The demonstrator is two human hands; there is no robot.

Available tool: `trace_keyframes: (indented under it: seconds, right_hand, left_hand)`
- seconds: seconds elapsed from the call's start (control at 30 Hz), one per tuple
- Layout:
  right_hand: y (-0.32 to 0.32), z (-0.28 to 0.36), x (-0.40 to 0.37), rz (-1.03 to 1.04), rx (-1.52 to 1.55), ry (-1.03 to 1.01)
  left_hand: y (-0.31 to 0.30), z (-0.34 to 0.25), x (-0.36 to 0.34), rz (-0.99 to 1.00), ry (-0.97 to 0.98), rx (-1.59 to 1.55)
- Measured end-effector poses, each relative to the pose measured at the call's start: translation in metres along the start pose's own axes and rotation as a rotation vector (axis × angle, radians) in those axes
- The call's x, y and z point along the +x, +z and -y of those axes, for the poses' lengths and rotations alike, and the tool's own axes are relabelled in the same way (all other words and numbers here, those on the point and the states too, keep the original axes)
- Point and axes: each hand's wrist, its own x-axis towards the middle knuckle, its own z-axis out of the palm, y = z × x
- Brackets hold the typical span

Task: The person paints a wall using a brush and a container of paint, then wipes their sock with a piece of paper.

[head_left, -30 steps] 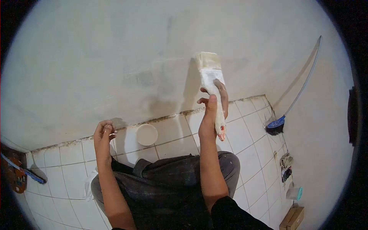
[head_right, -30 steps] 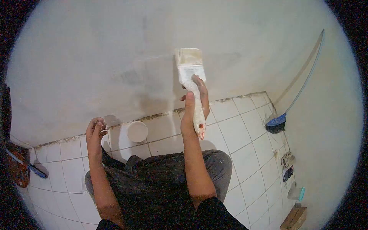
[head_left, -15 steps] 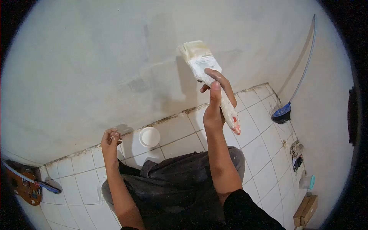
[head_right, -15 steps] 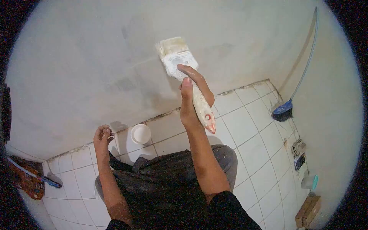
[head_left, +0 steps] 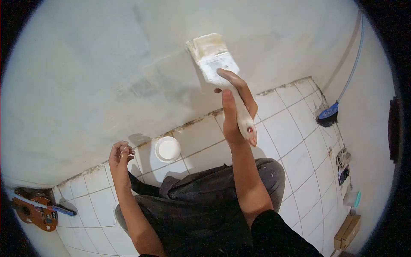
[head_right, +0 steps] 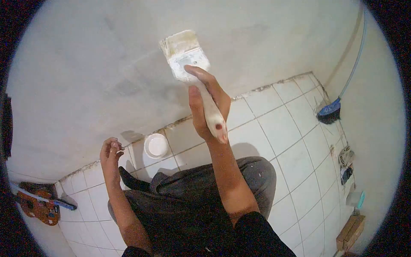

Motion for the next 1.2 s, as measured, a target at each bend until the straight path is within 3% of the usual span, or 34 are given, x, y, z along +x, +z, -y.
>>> trace_keyframes:
  seconds: [0.37, 0.47, 0.57, 0.77, 0.87, 1.2]
  right_hand:
    - [0.001, 0.001, -0.002, -0.049, -0.048, -0.021]
    - [0.007, 0.003, 0.005, -0.131, -0.017, -0.152]
    - [0.001, 0.008, 0.004, 0.001, -0.04, 0.088]
    - [-0.001, 0.007, 0.001, -0.017, -0.02, 0.084]
    - [0.004, 0.012, 0.011, -0.06, -0.001, -0.041]
    - [-0.005, 0.013, 0.017, 0.05, -0.062, 0.229]
  left_hand:
    - [0.0, 0.0, -0.005, -0.042, -0.005, -0.032]
    - [0.001, -0.002, -0.006, -0.036, -0.001, -0.046]
    - [0.001, -0.001, -0.007, -0.029, 0.007, -0.051]
    - [-0.001, 0.001, -0.006, -0.018, 0.016, -0.043]
    - [0.001, 0.0, -0.007, -0.007, 0.015, -0.017]
    - [0.002, 0.002, -0.007, 0.009, 0.021, 0.002]
